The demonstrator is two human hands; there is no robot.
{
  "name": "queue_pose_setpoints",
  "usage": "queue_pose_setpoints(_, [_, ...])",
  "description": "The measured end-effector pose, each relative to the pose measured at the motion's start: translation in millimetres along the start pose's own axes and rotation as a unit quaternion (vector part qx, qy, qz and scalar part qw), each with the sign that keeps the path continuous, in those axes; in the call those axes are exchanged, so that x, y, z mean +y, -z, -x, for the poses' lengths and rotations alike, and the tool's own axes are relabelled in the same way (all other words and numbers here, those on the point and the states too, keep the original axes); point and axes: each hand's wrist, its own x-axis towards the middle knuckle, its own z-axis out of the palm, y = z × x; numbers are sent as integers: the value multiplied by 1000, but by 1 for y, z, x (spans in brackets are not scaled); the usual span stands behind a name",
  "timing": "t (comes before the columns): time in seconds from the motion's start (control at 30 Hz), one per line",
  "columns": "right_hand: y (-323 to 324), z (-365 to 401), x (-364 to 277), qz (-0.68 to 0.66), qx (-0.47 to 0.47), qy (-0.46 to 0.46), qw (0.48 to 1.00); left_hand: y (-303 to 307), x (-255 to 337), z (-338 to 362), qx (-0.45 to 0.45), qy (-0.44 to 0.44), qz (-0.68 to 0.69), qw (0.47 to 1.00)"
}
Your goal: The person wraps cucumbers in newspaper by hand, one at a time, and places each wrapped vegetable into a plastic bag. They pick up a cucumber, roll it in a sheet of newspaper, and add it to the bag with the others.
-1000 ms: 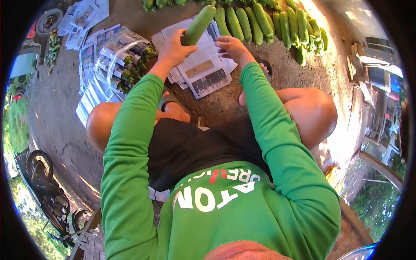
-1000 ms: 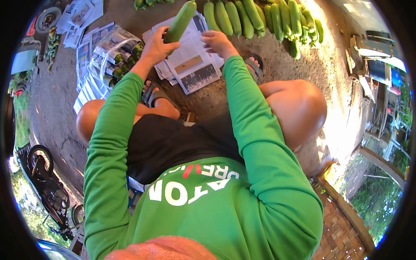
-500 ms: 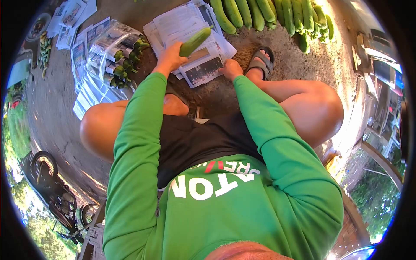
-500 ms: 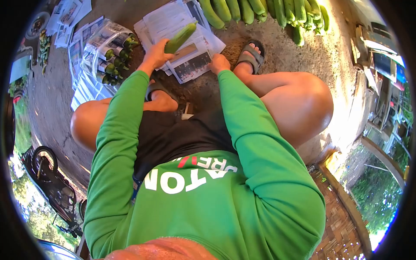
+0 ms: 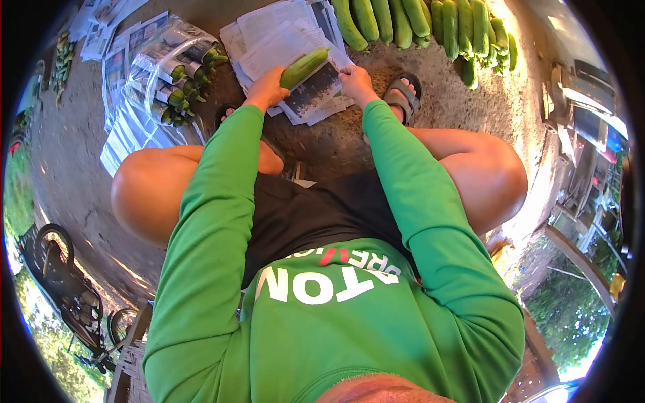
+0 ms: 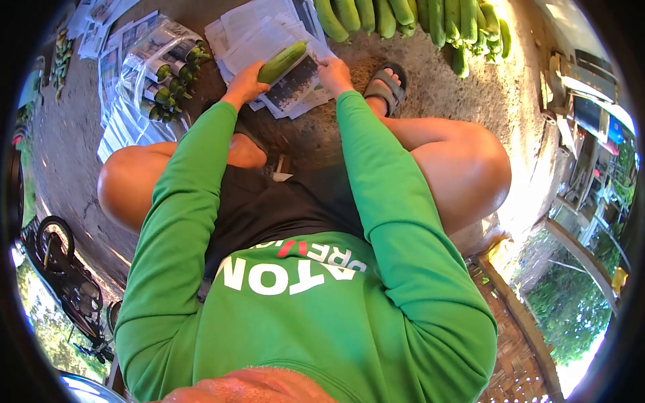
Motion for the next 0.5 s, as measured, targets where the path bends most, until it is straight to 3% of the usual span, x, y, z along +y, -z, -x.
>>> queue_pose_setpoints(0.1, [-9, -16, 18, -80, -29, -88, 992, -5, -1, -2, 5, -5, -10, 1000])
queue_pose_setpoints(0.2, [10, -4, -9, -139, -76, -193, 968, -11, 3, -5, -5, -9, -5, 1000])
queue_pose_setpoints(0.33, [9, -2, -14, -119, -74, -170, 975, -17, 11, -10, -18, -24, 5, 1000])
queue_pose_setpoints(0.5, [2, -7, -3, -211, -57, -181, 959, -24, 24, -10, -34, 6, -3, 999])
